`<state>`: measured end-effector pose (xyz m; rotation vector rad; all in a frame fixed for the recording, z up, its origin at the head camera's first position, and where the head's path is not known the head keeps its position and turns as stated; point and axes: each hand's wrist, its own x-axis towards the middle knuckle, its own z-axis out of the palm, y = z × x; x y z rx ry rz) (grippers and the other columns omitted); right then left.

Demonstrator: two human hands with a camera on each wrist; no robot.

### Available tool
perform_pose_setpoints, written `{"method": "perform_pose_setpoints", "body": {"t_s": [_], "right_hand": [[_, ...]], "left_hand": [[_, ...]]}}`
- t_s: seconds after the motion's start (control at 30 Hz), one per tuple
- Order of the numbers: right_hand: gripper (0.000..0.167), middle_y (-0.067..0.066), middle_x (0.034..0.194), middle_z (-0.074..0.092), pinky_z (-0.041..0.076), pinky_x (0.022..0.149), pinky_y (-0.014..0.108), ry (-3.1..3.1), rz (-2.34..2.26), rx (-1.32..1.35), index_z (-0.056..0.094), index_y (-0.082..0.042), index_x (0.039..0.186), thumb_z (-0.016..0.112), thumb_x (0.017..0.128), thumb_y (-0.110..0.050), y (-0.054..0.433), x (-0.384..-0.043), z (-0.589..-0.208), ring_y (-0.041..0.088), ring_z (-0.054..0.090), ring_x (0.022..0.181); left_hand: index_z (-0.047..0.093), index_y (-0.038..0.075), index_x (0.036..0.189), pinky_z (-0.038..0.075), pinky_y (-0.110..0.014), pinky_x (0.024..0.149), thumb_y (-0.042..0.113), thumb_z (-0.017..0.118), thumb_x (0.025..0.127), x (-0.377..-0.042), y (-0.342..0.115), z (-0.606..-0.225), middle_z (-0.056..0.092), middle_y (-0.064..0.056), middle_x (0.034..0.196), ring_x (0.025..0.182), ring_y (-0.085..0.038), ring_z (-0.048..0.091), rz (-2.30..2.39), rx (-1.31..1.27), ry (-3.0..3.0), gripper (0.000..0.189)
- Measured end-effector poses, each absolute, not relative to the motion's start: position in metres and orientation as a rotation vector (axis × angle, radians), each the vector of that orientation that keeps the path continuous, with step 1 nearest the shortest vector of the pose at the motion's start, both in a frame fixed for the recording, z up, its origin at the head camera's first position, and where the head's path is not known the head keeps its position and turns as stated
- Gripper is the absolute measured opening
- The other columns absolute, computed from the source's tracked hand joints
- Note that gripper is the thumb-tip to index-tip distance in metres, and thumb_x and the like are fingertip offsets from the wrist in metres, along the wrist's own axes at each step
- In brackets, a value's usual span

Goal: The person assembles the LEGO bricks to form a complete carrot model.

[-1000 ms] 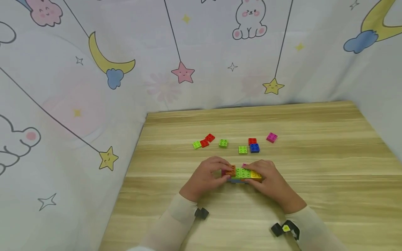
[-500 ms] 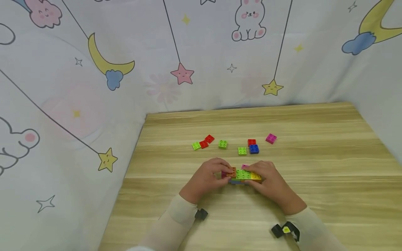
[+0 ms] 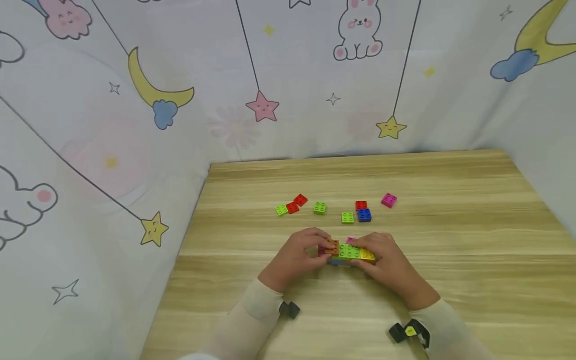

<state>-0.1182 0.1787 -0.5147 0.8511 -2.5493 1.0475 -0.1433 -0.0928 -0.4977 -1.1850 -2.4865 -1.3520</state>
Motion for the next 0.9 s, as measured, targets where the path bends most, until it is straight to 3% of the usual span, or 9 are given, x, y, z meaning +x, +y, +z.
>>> {"method": "perform_pose_setpoints", "body": {"t_s": [0.17, 0.43, 0.53, 0.63, 0.73, 0.9], "right_hand": [[0.044, -0.008, 0.110, 0.076, 0.039, 0.095, 0.044, -2.531, 1.046, 0.859, 0.077, -0.016, 0.120, 0.092, 0.079, -0.022, 0.179, -0.120, -0.516, 0.015, 0.064, 0.100], [0.045, -0.004, 0.117, 0.075, 0.043, 0.097, 0.048, -2.530, 1.116, 0.821, 0.075, -0.015, 0.123, 0.090, 0.081, -0.022, 0.182, -0.120, -0.519, 0.018, 0.064, 0.108], [0.042, -0.001, 0.124, 0.072, 0.044, 0.103, 0.045, -2.523, 1.200, 0.719, 0.073, -0.012, 0.126, 0.085, 0.087, -0.019, 0.188, -0.120, -0.518, 0.021, 0.061, 0.117], [0.038, 0.003, 0.127, 0.070, 0.040, 0.108, 0.030, -2.478, 1.270, 0.614, 0.072, -0.009, 0.128, 0.079, 0.091, -0.010, 0.200, -0.125, -0.520, 0.021, 0.058, 0.122], [0.032, 0.006, 0.123, 0.071, 0.036, 0.105, 0.016, -2.415, 1.321, 0.508, 0.072, -0.006, 0.126, 0.074, 0.094, -0.006, 0.214, -0.137, -0.525, 0.014, 0.058, 0.118], [0.024, 0.008, 0.117, 0.072, 0.037, 0.099, 0.018, -2.388, 1.367, 0.266, 0.074, -0.005, 0.119, 0.073, 0.098, -0.014, 0.238, -0.161, -0.531, 0.008, 0.058, 0.110]], "left_hand": [[0.078, 0.014, 0.114, 0.055, -0.027, 0.097, 0.009, 0.080, 0.091, -0.145, -0.095, -0.504, 0.071, 0.004, 0.118, 0.111, -0.009, 0.064, -1.435, -1.191, -2.431, 0.024], [0.063, 0.013, 0.142, 0.056, -0.033, 0.096, 0.018, 0.084, 0.090, -0.146, -0.099, -0.515, 0.069, 0.004, 0.128, 0.107, -0.008, 0.064, -1.441, -1.091, -2.576, 0.057], [0.064, 0.014, 0.141, 0.056, -0.035, 0.095, 0.021, 0.084, 0.089, -0.146, -0.100, -0.516, 0.069, 0.003, 0.130, 0.107, -0.008, 0.064, -1.458, -1.061, -2.610, 0.056], [0.067, 0.017, 0.137, 0.056, -0.034, 0.095, 0.022, 0.084, 0.089, -0.146, -0.100, -0.516, 0.070, 0.007, 0.128, 0.106, -0.007, 0.064, -1.479, -1.042, -2.635, 0.050], [0.070, 0.021, 0.132, 0.056, -0.032, 0.095, 0.022, 0.084, 0.090, -0.146, -0.100, -0.515, 0.071, 0.010, 0.124, 0.105, -0.006, 0.064, -1.508, -1.035, -2.641, 0.044], [0.071, 0.021, 0.128, 0.056, -0.030, 0.092, 0.021, 0.084, 0.089, -0.147, -0.101, -0.517, 0.071, 0.011, 0.119, 0.103, -0.006, 0.065, -1.535, -1.044, -2.626, 0.040]]}}
